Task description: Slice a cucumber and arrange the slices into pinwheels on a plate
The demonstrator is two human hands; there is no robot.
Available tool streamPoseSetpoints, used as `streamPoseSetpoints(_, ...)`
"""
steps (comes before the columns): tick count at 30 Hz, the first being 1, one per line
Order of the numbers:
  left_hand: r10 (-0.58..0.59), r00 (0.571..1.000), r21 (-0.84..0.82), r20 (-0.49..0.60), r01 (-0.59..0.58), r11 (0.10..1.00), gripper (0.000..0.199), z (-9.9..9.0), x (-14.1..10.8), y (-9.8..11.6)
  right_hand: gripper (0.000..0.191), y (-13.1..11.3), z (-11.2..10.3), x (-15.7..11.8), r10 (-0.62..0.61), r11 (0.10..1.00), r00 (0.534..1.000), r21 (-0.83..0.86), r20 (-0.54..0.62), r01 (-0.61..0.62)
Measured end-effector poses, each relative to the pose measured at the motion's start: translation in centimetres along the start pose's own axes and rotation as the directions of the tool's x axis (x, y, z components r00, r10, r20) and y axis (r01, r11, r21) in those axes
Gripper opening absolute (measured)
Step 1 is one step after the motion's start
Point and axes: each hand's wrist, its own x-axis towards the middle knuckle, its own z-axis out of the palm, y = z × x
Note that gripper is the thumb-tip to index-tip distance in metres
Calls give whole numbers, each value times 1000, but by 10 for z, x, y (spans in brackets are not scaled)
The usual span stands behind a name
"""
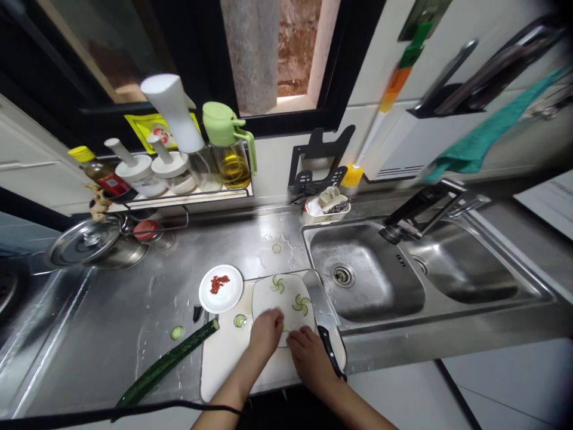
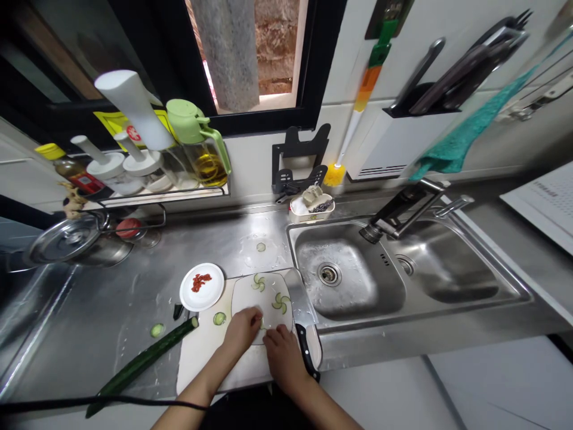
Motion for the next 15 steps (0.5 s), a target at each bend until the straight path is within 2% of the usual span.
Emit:
streamPoseSetpoints(8,25,1000,-25,-11,-25,999,18,5,0,-3,27,10,0,-4,-75,997,997,-28,14,75)
streamPoseSetpoints(15,31,999,-9,-26,-31,999,17,2,-3,0,26,10,-5,-3,-71,997,997,-34,31,72)
